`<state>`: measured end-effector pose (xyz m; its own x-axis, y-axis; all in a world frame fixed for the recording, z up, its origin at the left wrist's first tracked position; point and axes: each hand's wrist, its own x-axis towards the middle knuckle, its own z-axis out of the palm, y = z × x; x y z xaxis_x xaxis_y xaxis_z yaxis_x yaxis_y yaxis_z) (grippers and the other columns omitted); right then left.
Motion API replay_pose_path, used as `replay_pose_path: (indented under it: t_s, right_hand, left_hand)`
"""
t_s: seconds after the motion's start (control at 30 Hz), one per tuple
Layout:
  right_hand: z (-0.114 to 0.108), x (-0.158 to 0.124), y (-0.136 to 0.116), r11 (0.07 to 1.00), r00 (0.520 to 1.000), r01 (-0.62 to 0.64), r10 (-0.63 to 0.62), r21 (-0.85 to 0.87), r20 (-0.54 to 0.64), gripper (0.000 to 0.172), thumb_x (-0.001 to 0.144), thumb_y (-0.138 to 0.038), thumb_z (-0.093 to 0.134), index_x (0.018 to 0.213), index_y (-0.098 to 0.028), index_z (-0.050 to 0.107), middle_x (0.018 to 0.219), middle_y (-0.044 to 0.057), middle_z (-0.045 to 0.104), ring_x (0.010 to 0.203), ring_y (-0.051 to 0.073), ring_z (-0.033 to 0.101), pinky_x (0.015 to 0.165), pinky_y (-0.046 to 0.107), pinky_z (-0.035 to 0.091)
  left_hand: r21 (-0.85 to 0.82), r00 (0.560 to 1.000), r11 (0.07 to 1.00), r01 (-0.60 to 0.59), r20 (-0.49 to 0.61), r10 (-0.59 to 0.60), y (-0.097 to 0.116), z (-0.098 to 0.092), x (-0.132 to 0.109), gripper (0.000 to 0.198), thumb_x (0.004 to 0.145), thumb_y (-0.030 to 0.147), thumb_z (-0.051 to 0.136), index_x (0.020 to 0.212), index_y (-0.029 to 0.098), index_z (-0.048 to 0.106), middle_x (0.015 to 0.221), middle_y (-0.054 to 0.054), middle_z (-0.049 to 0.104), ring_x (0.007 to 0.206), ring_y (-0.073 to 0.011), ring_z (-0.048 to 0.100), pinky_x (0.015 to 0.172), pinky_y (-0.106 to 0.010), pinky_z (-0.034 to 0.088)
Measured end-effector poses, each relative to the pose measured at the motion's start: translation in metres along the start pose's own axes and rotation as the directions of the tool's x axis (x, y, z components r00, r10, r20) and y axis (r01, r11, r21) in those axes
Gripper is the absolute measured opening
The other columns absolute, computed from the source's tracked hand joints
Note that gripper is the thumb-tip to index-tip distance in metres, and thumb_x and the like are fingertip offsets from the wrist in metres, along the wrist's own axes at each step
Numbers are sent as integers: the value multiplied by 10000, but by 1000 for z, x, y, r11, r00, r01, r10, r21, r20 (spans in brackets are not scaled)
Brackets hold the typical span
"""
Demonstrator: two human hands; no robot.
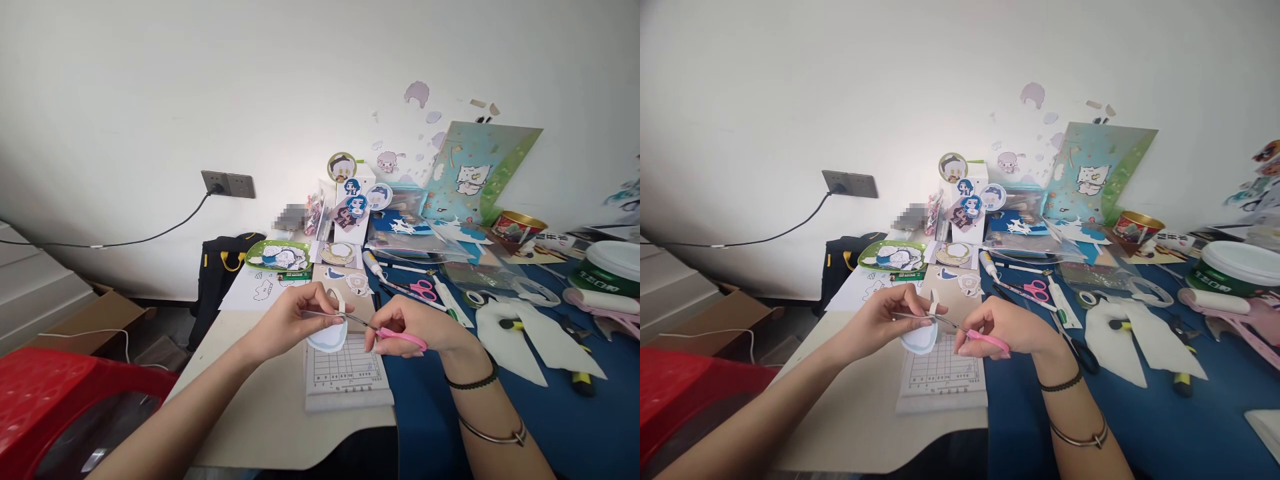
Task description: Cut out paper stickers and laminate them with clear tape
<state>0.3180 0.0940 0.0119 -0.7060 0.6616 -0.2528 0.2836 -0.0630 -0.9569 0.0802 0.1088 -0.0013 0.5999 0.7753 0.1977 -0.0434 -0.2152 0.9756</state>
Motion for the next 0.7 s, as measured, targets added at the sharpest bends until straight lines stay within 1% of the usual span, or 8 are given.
replay_pose_path:
  t_s: [0.07,0.23,0.37,0.5,0.6,0.7]
  right_hand:
    - [-1,0,0,1000,1000,-2,2,-14,1,262,746,-343,707,827,-93,709,422,-73,408,348,35,346,365,170,278]
    - [-2,-2,1,998,1000,4,-3,-60,13,266,744,-342,708,837,-92,711,446,-68,408,371,34,332,376,174,255]
    - [0,-2,2,997,1000,-19,19,-75,5,232,756,-311,690,840,-96,710,451,-70,399,384,34,311,383,176,242]
    - [2,-1,3,995,998,-32,27,-99,-53,179,770,-265,655,818,-101,710,468,-71,388,397,34,295,380,171,238]
    - [3,0,4,991,997,-29,19,-128,-77,209,769,-311,665,800,-108,703,467,-70,402,384,32,307,370,166,248]
    - [3,1,3,994,997,-34,27,-103,-72,245,747,-355,699,806,-117,694,431,-78,402,344,35,329,356,166,260]
  left_hand:
    - [2,1000,1000,14,15,-14,1,0,0,194,774,201,696,705,145,524,930,-77,687,976,-235,677,728,-260,538]
    - [22,998,999,48,26,-48,3,-1,-1,202,768,219,701,696,148,526,937,-79,688,996,-242,669,744,-266,531]
    - [34,998,997,63,27,-64,3,-1,-1,208,762,222,704,688,149,524,942,-87,691,995,-245,669,745,-269,528]
    - [37,998,998,57,-6,-57,2,0,-1,217,757,234,708,690,154,518,954,-87,691,991,-243,669,751,-279,528]
    - [56,998,998,39,-50,-37,2,1,-1,212,740,238,723,715,154,530,940,-76,674,1000,-248,662,761,-290,526]
    - [63,998,998,22,-64,-18,2,1,-1,200,734,231,728,780,161,546,955,-69,660,1049,-254,637,792,-299,513]
